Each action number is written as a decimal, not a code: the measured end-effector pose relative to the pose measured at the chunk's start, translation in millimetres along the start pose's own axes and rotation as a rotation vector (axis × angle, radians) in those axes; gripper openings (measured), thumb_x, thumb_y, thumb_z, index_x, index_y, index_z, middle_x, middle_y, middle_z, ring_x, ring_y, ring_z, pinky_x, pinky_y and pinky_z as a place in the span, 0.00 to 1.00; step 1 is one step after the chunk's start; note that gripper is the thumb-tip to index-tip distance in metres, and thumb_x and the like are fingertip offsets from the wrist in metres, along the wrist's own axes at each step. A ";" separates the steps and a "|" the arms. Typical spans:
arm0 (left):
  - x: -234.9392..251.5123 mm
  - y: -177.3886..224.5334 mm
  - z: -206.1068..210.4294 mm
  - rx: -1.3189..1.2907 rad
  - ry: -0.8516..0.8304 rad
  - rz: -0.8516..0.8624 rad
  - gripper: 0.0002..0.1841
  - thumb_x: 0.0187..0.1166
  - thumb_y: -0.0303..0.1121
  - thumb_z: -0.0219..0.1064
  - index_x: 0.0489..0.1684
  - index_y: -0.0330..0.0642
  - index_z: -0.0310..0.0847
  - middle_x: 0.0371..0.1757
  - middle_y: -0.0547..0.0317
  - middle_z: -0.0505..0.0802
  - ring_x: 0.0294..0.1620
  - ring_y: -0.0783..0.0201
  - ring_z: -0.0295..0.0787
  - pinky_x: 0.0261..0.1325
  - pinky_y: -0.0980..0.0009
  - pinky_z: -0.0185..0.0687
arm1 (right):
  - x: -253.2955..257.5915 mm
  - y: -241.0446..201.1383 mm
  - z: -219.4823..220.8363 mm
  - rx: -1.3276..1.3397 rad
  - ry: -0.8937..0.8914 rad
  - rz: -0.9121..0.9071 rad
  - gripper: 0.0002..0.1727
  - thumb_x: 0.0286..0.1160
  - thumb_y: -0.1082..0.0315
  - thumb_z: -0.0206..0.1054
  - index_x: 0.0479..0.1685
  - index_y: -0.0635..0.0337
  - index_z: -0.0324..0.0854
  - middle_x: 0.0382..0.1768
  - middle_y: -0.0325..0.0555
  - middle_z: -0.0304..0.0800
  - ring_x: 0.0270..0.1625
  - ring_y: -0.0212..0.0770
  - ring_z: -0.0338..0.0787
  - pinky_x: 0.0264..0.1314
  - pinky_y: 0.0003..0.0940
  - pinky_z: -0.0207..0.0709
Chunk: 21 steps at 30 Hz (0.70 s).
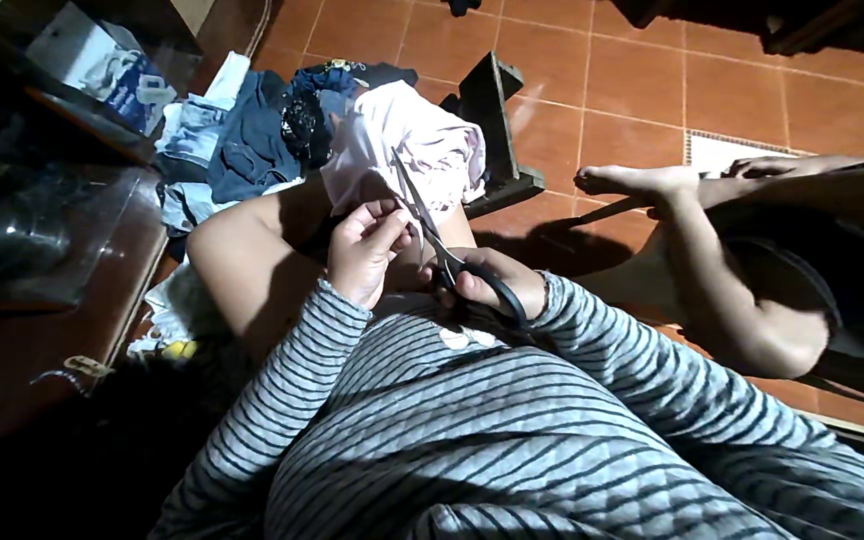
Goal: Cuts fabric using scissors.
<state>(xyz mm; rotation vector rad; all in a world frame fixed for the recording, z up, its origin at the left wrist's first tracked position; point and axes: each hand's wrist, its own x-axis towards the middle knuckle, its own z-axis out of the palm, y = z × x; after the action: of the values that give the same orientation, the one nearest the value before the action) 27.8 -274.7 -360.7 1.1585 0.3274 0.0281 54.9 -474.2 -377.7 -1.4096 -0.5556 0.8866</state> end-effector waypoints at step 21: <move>-0.9 -2.7 0.4 -0.005 -0.029 -0.001 0.05 0.81 0.19 0.62 0.45 0.38 0.80 0.31 0.64 0.89 0.31 0.72 0.87 0.44 0.75 0.88 | 4.5 11.5 8.0 0.178 0.060 -0.013 0.38 0.61 0.25 0.71 0.45 0.55 0.81 0.21 0.30 0.82 0.20 0.25 0.80 0.24 0.20 0.76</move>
<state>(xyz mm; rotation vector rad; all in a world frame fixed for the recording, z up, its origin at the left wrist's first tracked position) 26.7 -276.3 -362.8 1.1533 0.3024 0.0117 48.9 -466.5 -388.7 -1.2659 -0.4292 0.8586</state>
